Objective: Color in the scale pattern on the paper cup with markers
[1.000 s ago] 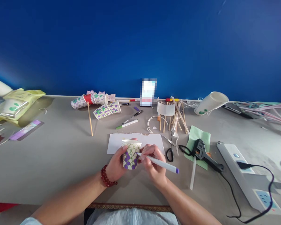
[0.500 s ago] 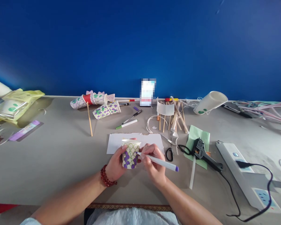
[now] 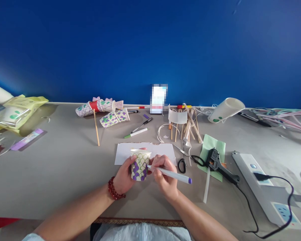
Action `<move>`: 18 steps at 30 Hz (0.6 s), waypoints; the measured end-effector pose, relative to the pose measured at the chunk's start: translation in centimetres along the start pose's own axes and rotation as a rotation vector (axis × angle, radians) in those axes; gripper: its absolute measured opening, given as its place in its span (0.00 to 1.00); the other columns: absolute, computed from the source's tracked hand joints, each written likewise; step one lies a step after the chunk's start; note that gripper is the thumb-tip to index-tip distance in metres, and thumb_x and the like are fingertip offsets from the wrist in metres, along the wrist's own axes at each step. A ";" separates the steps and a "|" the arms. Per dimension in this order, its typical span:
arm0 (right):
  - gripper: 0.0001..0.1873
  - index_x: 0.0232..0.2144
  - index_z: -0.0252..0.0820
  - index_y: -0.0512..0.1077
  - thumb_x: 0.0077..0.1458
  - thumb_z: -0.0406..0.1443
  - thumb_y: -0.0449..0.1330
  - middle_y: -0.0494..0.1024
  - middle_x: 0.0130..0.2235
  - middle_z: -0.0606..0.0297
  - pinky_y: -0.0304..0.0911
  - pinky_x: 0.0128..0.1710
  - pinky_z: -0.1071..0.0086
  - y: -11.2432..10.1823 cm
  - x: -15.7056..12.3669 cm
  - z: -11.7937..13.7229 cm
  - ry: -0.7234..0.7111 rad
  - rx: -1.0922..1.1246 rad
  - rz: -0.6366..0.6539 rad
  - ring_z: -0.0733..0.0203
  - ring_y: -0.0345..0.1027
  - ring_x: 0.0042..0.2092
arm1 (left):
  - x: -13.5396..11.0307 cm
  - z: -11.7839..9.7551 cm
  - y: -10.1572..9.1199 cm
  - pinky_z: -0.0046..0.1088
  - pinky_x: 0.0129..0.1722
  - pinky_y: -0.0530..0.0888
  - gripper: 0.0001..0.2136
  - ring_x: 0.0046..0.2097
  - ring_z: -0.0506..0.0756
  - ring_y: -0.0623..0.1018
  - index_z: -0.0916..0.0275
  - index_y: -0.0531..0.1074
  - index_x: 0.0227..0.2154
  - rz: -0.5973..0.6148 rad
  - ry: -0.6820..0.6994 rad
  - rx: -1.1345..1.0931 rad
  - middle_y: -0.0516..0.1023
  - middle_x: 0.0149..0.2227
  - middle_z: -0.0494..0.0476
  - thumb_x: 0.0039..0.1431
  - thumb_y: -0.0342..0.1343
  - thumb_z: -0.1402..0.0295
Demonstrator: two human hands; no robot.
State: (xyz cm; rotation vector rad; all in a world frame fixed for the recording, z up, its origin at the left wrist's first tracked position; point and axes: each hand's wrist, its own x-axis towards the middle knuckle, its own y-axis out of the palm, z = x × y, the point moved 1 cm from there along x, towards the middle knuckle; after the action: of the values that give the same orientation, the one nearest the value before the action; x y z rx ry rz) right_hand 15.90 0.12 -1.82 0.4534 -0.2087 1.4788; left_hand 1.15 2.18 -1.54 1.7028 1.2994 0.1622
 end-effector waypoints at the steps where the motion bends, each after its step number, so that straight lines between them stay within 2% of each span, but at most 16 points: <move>1: 0.10 0.31 0.46 0.67 0.66 0.38 0.59 0.66 0.26 0.69 0.61 0.31 0.65 0.0 0.0 0.0 -0.001 -0.010 -0.010 0.61 0.60 0.29 | 0.0 0.0 0.0 0.39 0.52 0.77 0.31 0.51 0.64 0.82 0.64 0.75 0.59 -0.004 0.002 0.004 0.86 0.41 0.61 0.55 0.69 0.55; 8: 0.13 0.30 0.46 0.66 0.66 0.42 0.58 0.65 0.25 0.70 0.63 0.30 0.64 0.0 0.1 0.1 0.018 -0.040 -0.011 0.61 0.60 0.28 | 0.1 0.1 -0.4 0.43 0.54 0.76 0.31 0.51 0.65 0.82 0.62 0.74 0.61 0.032 -0.014 -0.002 0.85 0.45 0.62 0.57 0.67 0.54; 11: 0.13 0.30 0.46 0.66 0.66 0.42 0.59 0.65 0.25 0.69 0.62 0.30 0.64 0.0 0.1 0.1 0.020 -0.030 -0.020 0.60 0.60 0.28 | 0.1 0.2 -0.5 0.43 0.54 0.76 0.30 0.51 0.64 0.82 0.61 0.73 0.61 0.014 -0.014 -0.018 0.85 0.45 0.61 0.58 0.65 0.55; 18: 0.13 0.29 0.46 0.66 0.66 0.40 0.59 0.66 0.25 0.69 0.62 0.30 0.64 0.0 -0.1 0.0 0.039 -0.019 -0.021 0.60 0.61 0.28 | 0.3 0.4 -0.8 0.41 0.54 0.77 0.29 0.51 0.64 0.83 0.60 0.73 0.61 0.053 -0.009 -0.023 0.85 0.46 0.61 0.60 0.64 0.55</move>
State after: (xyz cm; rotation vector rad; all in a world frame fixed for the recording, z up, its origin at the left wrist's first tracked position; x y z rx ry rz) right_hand 15.90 0.04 -1.84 0.4103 -0.1860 1.4625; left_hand 0.97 2.12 -2.47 1.7178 1.2416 0.1988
